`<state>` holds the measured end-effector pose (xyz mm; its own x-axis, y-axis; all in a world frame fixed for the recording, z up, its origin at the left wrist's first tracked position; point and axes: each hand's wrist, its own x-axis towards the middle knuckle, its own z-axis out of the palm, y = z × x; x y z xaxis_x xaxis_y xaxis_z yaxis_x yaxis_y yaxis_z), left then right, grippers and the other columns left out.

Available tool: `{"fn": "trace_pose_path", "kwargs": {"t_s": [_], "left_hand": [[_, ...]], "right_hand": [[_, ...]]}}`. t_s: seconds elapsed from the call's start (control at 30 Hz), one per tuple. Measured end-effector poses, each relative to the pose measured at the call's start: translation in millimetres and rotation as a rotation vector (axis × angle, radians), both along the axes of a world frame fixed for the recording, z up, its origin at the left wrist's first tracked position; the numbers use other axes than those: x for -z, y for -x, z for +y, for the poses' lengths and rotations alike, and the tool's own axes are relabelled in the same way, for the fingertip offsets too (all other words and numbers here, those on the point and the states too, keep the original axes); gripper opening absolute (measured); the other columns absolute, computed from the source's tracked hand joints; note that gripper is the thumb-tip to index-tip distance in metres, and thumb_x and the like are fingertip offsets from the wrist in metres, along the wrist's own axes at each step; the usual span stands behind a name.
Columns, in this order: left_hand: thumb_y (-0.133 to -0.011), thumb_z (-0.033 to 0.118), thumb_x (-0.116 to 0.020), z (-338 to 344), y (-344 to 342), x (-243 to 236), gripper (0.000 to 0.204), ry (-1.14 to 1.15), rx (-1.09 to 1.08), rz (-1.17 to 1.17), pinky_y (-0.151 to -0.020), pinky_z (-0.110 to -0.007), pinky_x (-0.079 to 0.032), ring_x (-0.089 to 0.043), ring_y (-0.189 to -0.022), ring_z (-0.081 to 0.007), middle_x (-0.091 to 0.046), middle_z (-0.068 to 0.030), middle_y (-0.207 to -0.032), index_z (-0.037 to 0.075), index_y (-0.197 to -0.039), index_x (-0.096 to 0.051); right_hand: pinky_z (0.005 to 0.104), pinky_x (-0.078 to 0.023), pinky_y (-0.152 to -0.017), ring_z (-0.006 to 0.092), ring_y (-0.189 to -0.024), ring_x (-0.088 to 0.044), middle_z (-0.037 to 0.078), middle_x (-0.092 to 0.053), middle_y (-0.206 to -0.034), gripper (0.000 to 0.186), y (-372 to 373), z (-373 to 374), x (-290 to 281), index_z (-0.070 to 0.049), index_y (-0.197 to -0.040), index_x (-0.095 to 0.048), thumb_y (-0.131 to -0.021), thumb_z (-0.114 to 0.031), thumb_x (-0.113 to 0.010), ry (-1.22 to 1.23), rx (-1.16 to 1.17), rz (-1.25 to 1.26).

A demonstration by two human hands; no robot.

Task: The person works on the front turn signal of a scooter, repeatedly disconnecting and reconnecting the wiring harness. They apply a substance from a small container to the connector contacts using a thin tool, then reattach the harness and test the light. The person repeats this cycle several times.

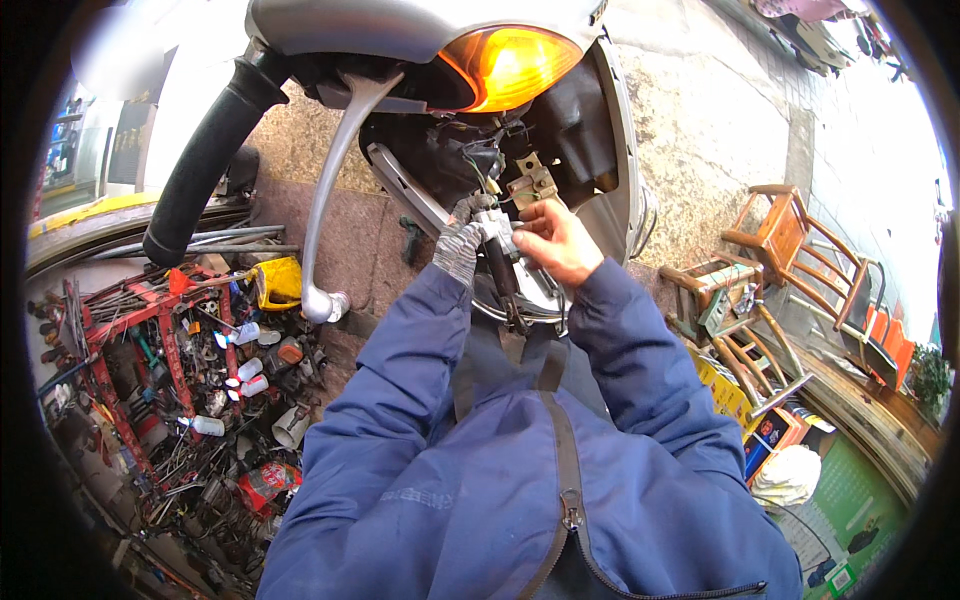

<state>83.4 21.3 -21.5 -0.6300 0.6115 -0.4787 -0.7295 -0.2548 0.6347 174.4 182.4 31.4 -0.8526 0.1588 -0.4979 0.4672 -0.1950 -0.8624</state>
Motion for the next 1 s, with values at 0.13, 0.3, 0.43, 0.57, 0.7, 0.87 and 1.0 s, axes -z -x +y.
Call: {"fn": "trace_pose_path", "kwargs": {"t_s": [0.13,0.3,0.43,0.57,0.7,0.87,1.0], "left_hand": [[-0.076,-0.001,-0.061,3,1,-4,0.040,0.046,-0.051,0.010,-0.072,-0.038,-0.057,-0.063,-0.083,-0.0266,-0.060,-0.0146,-0.095,0.004,-0.114,-0.051],[-0.075,-0.001,-0.061,6,-1,-8,0.040,0.027,-0.071,0.012,-0.072,-0.040,-0.057,-0.064,-0.081,-0.0274,-0.061,-0.0146,-0.095,0.005,-0.113,-0.051],[-0.076,-0.002,-0.061,7,1,-7,0.040,0.041,-0.041,0.024,-0.073,-0.039,-0.057,-0.063,-0.084,-0.0270,-0.061,-0.0147,-0.096,0.005,-0.114,-0.051],[-0.076,-0.002,-0.061,4,-1,4,0.040,-0.009,-0.028,0.043,-0.073,-0.037,-0.056,-0.063,-0.084,-0.0253,-0.061,-0.0135,-0.096,0.006,-0.114,-0.051],[-0.076,-0.003,-0.062,9,-1,13,0.039,0.104,-0.056,0.195,-0.076,-0.033,-0.055,-0.063,-0.085,-0.0214,-0.061,-0.0109,-0.098,0.006,-0.113,-0.052],[-0.077,-0.002,-0.065,17,-5,2,0.039,0.249,-0.040,0.379,-0.080,-0.030,-0.053,-0.061,-0.087,-0.0171,-0.061,-0.0075,-0.098,0.003,-0.113,-0.051],[-0.078,-0.008,-0.063,19,-11,-12,0.046,0.163,-0.118,0.303,-0.083,-0.027,-0.051,-0.059,-0.090,-0.0136,-0.060,-0.0049,-0.100,0.007,-0.119,-0.048]], "right_hand": [[0.0259,-0.051,-0.055,0.0162,-0.075,-0.060,0.015,-0.060,-0.094,0.047,-32,-12,-11,0.007,-0.122,-0.045,-0.085,-0.014,-0.065,0.211,0.071,-0.175],[0.0239,-0.048,-0.049,0.0113,-0.058,-0.058,0.006,-0.061,-0.074,0.016,-44,-25,-12,0.001,-0.098,-0.060,-0.088,-0.011,-0.061,0.237,0.158,-0.242],[0.0256,-0.048,-0.052,0.0099,-0.058,-0.059,0.004,-0.063,-0.069,0.009,-42,-25,-19,-0.001,-0.086,-0.063,-0.084,-0.010,-0.062,-0.063,0.197,-0.123],[0.0302,-0.049,-0.057,0.0165,-0.058,-0.061,0.010,-0.063,-0.065,0.010,-26,-23,-32,-0.001,-0.079,-0.063,-0.079,-0.011,-0.065,-0.467,0.178,0.030],[0.0374,-0.050,-0.062,0.0301,-0.065,-0.064,0.016,-0.064,-0.070,0.011,-6,-18,-41,-0.003,-0.080,-0.063,-0.078,-0.013,-0.063,-0.598,0.122,0.094],[0.0393,-0.049,-0.066,0.0323,-0.072,-0.061,0.015,-0.061,-0.074,0.009,11,-14,-35,-0.003,-0.078,-0.062,-0.076,-0.012,-0.063,-0.881,0.080,0.216],[0.0416,-0.048,-0.069,0.0338,-0.077,-0.059,0.015,-0.059,-0.078,0.009,17,-13,-26,-0.004,-0.077,-0.062,-0.075,-0.013,-0.065,-0.873,0.070,0.257]]}}
